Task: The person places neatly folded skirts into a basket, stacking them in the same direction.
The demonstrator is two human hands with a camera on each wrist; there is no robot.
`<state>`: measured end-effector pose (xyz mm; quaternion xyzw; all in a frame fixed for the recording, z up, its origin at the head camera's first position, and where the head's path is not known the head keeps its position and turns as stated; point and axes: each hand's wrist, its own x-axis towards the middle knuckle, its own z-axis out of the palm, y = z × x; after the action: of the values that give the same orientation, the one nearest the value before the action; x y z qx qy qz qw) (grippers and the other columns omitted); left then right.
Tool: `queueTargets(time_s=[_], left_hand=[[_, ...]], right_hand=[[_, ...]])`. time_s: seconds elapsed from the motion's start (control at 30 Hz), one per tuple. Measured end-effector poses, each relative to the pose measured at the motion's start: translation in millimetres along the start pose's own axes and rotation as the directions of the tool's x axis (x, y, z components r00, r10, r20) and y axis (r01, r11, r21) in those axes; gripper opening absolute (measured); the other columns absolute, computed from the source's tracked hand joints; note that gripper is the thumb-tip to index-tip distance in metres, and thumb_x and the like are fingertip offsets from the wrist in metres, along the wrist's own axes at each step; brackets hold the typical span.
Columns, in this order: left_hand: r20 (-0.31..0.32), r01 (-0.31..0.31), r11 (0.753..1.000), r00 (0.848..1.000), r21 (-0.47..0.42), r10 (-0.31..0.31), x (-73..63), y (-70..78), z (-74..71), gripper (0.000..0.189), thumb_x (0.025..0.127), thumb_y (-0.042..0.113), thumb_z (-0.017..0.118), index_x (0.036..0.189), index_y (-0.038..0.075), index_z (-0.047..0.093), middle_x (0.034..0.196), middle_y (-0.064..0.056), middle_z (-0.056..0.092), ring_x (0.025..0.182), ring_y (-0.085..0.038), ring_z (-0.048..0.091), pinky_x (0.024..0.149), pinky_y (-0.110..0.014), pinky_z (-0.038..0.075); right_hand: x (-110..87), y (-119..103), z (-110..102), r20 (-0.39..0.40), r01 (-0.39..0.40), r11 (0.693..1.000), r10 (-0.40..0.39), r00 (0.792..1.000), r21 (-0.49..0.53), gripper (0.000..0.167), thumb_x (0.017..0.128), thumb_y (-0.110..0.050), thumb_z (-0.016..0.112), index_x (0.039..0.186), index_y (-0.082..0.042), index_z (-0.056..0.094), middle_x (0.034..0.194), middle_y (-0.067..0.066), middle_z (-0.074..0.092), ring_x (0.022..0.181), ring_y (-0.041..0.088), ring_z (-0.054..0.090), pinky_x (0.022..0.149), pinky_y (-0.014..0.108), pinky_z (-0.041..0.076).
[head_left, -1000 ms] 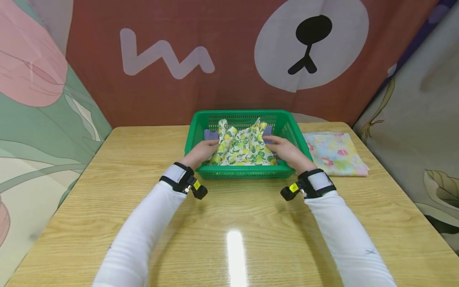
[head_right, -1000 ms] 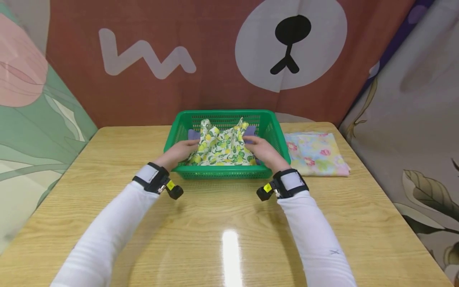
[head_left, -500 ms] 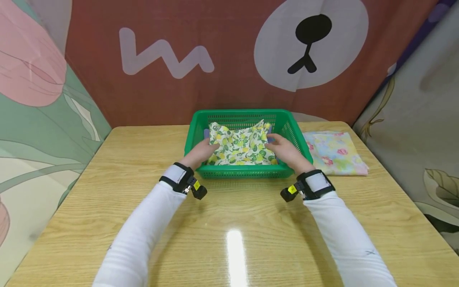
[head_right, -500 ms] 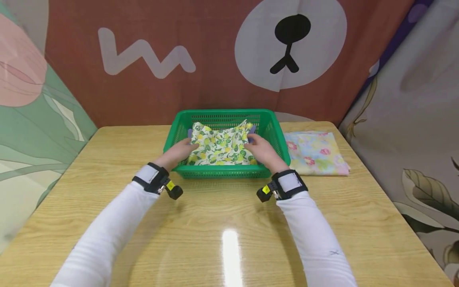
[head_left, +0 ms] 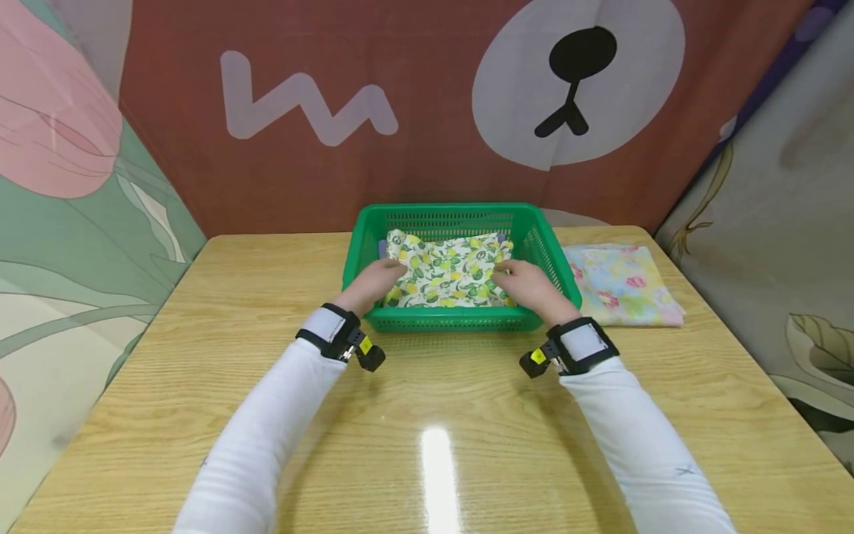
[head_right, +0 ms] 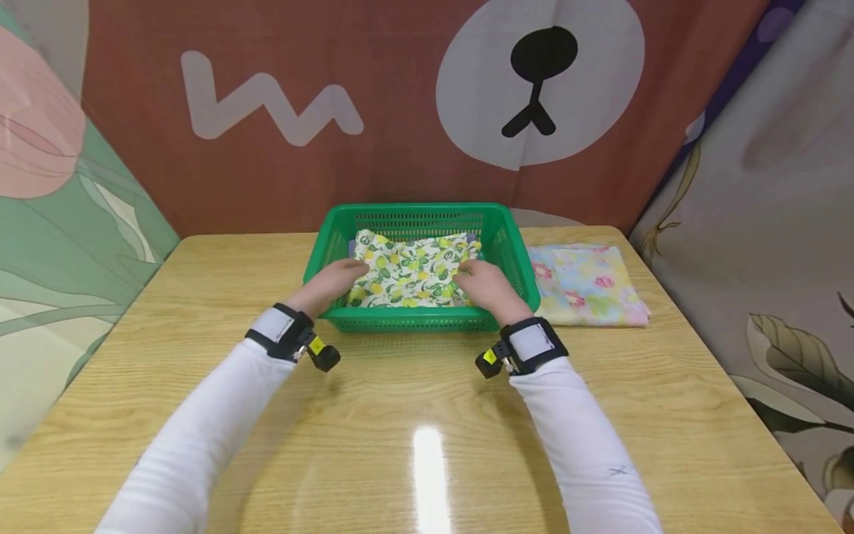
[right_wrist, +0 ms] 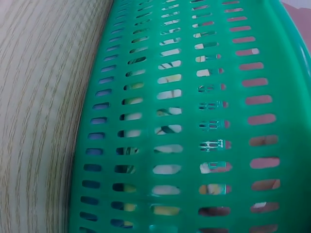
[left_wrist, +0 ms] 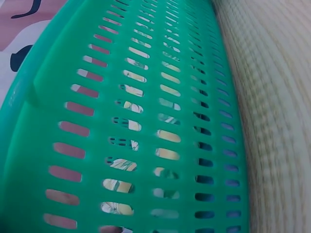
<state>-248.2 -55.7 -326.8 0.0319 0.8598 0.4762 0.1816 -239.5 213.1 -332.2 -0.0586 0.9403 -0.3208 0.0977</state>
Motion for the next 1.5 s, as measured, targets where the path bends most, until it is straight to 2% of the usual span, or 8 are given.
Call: queueTargets(time_s=[0.2, 0.37, 0.6, 0.8, 0.93, 1.2, 1.37, 1.5], left_hand=[[-0.099, -0.073, 0.993, 0.992, 0.093, 0.083, -2.7, 1.3, 2.4, 0.049, 0.102, 0.030, 0.036, 0.142, 0.003, 0.038, 0.143, -0.017, 0.042, 0.111, -0.030, 0.052, 0.097, -0.044, 0.041], [-0.112, -0.111, 0.963, 0.983, 0.246, 0.142, -3.8, 0.9, 5.3, 0.044, 0.101, 0.030, 0.036, 0.133, 0.002, 0.049, 0.115, -0.012, 0.059, 0.077, -0.017, 0.052, 0.074, -0.032, 0.043], [-0.027, -0.062, 0.967, 0.997, 0.245, 0.071, -3.8, -0.6, 5.3, 0.049, 0.101, 0.033, 0.035, 0.137, 0.000, 0.041, 0.104, -0.014, 0.054, 0.084, -0.021, 0.049, 0.079, -0.036, 0.041], [-0.077, -0.093, 0.963, 0.990, 0.252, 0.116, -4.3, 0.1, 6.1, 0.053, 0.101, 0.032, 0.036, 0.142, -0.002, 0.035, 0.114, -0.018, 0.054, 0.097, -0.027, 0.055, 0.094, -0.041, 0.041], [-0.236, -0.210, 0.905, 0.921, 0.369, 0.310, -7.6, 0.9, 10.6, 0.046, 0.100, 0.027, 0.041, 0.134, -0.003, 0.047, 0.141, -0.022, 0.042, 0.132, -0.036, 0.038, 0.108, -0.047, 0.034], [-0.260, -0.398, 0.728, 0.749, 0.558, 0.609, -35.6, -16.3, 15.5, 0.037, 0.097, 0.017, 0.050, 0.129, 0.000, 0.054, 0.135, -0.023, 0.048, 0.129, -0.037, 0.040, 0.108, -0.049, 0.033], [-0.250, -0.442, 0.680, 0.699, 0.585, 0.670, -54.2, -33.4, 13.8, 0.045, 0.094, 0.014, 0.056, 0.137, 0.001, 0.048, 0.136, -0.024, 0.048, 0.129, -0.039, 0.040, 0.108, -0.051, 0.034], [-0.211, -0.451, 0.663, 0.709, 0.598, 0.673, -65.0, -38.5, 15.8, 0.044, 0.096, 0.018, 0.055, 0.136, 0.002, 0.050, 0.138, -0.026, 0.046, 0.131, -0.042, 0.038, 0.109, -0.052, 0.032]], right_hand=[[1.9, -1, 2, -0.078, 0.059, 0.987, -0.071, 0.994, -0.151, 0.042, 0.100, -0.020, 0.036, 0.120, 0.009, 0.059, 0.143, 0.027, 0.039, 0.139, 0.039, 0.024, 0.114, 0.053, 0.018], [1.4, -3, 1, -0.046, 0.023, 0.997, -0.027, 0.999, -0.078, 0.041, 0.100, -0.019, 0.034, 0.063, -0.006, 0.048, 0.067, 0.012, 0.052, 0.064, 0.027, 0.050, 0.068, 0.039, 0.043], [1.1, -4, 1, 0.095, -0.030, 0.997, 0.036, 0.995, -0.065, 0.037, 0.101, -0.027, 0.037, 0.113, -0.001, 0.060, 0.089, 0.012, 0.055, 0.076, 0.022, 0.049, 0.076, 0.039, 0.040], [0.2, -4, 2, 0.027, -0.011, 0.999, 0.012, 1.000, -0.049, 0.042, 0.102, -0.030, 0.035, 0.114, 0.002, 0.060, 0.084, 0.015, 0.056, 0.076, 0.028, 0.054, 0.074, 0.041, 0.043], [-5.5, -4, 3, -0.187, 0.097, 0.995, -0.097, 0.978, -0.014, 0.039, 0.102, -0.029, 0.039, 0.111, -0.001, 0.064, 0.068, 0.008, 0.053, 0.058, 0.023, 0.046, 0.060, 0.036, 0.040], [-36.7, 7, 15, -0.442, 0.363, 0.901, -0.434, 0.785, -0.238, 0.025, 0.097, -0.016, 0.052, 0.105, 0.000, 0.068, 0.102, 0.017, 0.068, 0.090, 0.032, 0.062, 0.080, 0.047, 0.050], [-53.7, 18, 24, -0.435, 0.460, 0.835, -0.549, 0.714, -0.301, 0.018, 0.093, -0.010, 0.057, 0.101, 0.001, 0.068, 0.100, 0.017, 0.068, 0.096, 0.035, 0.060, 0.085, 0.051, 0.045], [-66.8, 26, 25, -0.436, 0.487, 0.823, -0.569, 0.698, -0.293, 0.018, 0.090, -0.006, 0.059, 0.105, 0.001, 0.067, 0.106, 0.018, 0.066, 0.100, 0.036, 0.058, 0.088, 0.053, 0.043]])
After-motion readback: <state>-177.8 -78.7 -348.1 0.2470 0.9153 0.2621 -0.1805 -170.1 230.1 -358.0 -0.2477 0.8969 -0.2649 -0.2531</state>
